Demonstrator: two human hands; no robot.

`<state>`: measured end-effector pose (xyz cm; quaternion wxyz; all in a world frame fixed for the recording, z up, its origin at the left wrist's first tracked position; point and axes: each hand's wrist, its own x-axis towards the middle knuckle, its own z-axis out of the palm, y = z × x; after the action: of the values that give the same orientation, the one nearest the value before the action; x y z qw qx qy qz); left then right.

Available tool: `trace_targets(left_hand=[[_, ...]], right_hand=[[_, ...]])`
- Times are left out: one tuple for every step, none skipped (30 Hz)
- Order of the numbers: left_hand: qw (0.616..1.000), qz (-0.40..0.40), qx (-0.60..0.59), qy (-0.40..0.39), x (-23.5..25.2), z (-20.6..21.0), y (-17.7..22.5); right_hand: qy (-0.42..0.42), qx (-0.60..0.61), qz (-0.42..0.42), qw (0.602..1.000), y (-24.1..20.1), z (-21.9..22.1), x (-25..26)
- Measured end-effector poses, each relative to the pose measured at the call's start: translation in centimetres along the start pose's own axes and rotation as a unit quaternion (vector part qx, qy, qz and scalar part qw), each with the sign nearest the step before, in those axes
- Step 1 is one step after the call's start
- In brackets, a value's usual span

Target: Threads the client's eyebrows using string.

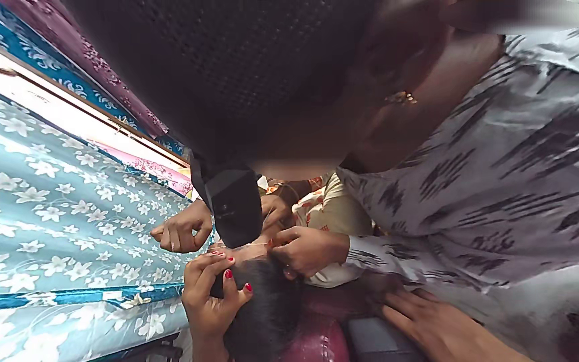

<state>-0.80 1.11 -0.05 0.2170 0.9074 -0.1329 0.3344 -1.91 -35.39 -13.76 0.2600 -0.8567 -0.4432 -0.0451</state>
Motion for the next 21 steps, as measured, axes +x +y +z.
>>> trace_targets(left_hand=[[1.000, 0.000, -0.001, 0.000, 0.00, 0.00, -0.01], [1.000, -0.001, -0.002, 0.000, 0.00, 0.00, 0.00], [1.000, -0.001, -0.002, 0.000, 0.01, 0.01, 0.00], [1.000, -0.002, -0.002, 0.000, 0.01, 0.01, 0.01], [1.000, -0.001, -0.001, -0.001, 0.00, 0.00, 0.00], [1.000, 0.000, 0.001, -0.001, -0.01, -0.01, 0.01], [1.000, -0.001, 0.004, -0.003, -0.03, -0.03, 0.02], [1.000, -0.002, 0.008, -0.004, -0.03, -0.06, 0.05], [1.000, -0.002, 0.010, -0.003, -0.03, -0.08, 0.08], [1.000, -0.004, 0.011, -0.001, -0.04, -0.08, 0.11], [1.000, -0.006, 0.011, 0.000, -0.06, -0.08, 0.13], [1.000, -0.007, 0.009, 0.000, -0.09, -0.08, 0.14], [1.000, -0.007, 0.010, -0.001, -0.07, -0.10, 0.14], [1.000, -0.007, 0.009, -0.001, -0.04, -0.10, 0.14], [1.000, -0.006, 0.010, -0.001, -0.02, -0.10, 0.14], [1.000, -0.005, 0.009, -0.001, -0.01, -0.10, 0.13], [1.000, -0.004, 0.008, -0.001, -0.01, -0.10, 0.11], [1.000, -0.002, 0.006, -0.002, 0.00, -0.11, 0.10], [1.000, -0.001, 0.004, -0.001, 0.01, -0.11, 0.09], [1.000, -0.001, 0.002, 0.000, 0.00, -0.10, 0.06], [1.000, -0.001, 0.003, 0.002, 0.01, -0.10, 0.04]], right_hand=[[-0.002, 0.003, 0.001, 1.000, 0.01, -0.01, 0.01], [-0.003, 0.004, 0.002, 1.000, 0.00, -0.05, 0.02], [-0.001, 0.006, 0.001, 1.000, 0.01, -0.06, 0.04], [0.001, 0.005, 0.000, 1.000, 0.04, -0.04, 0.05], [0.001, 0.006, 0.000, 1.000, 0.05, -0.02, 0.04], [0.001, 0.006, -0.001, 1.000, 0.07, 0.03, 0.03], [0.001, 0.007, -0.002, 1.000, 0.09, 0.07, 0.02], [-0.002, 0.009, -0.002, 1.000, 0.09, 0.08, 0.00], [-0.004, 0.011, -0.002, 1.000, 0.09, 0.08, -0.02], [-0.004, 0.011, -0.001, 1.000, 0.09, 0.09, -0.03], [-0.004, 0.011, -0.001, 1.000, 0.07, 0.10, -0.04], [-0.004, 0.009, 0.000, 1.000, 0.07, 0.09, -0.02], [-0.001, 0.006, 0.000, 1.000, 0.07, 0.08, 0.00], [0.001, 0.004, -0.002, 1.000, 0.07, 0.09, 0.03], [0.000, 0.004, -0.002, 1.000, 0.06, 0.04, 0.04], [-0.003, 0.006, -0.001, 1.000, 0.01, -0.06, 0.06], [-0.007, 0.010, 0.001, 1.000, -0.05, -0.19, 0.09], [-0.010, 0.012, 0.001, 1.000, -0.10, -0.27, 0.12], [-0.010, 0.012, 0.001, 1.000, -0.11, -0.29, 0.14], [-0.007, 0.011, 0.001, 1.000, -0.09, -0.25, 0.15], [-0.007, 0.012, 0.002, 1.000, -0.07, -0.22, 0.15]])
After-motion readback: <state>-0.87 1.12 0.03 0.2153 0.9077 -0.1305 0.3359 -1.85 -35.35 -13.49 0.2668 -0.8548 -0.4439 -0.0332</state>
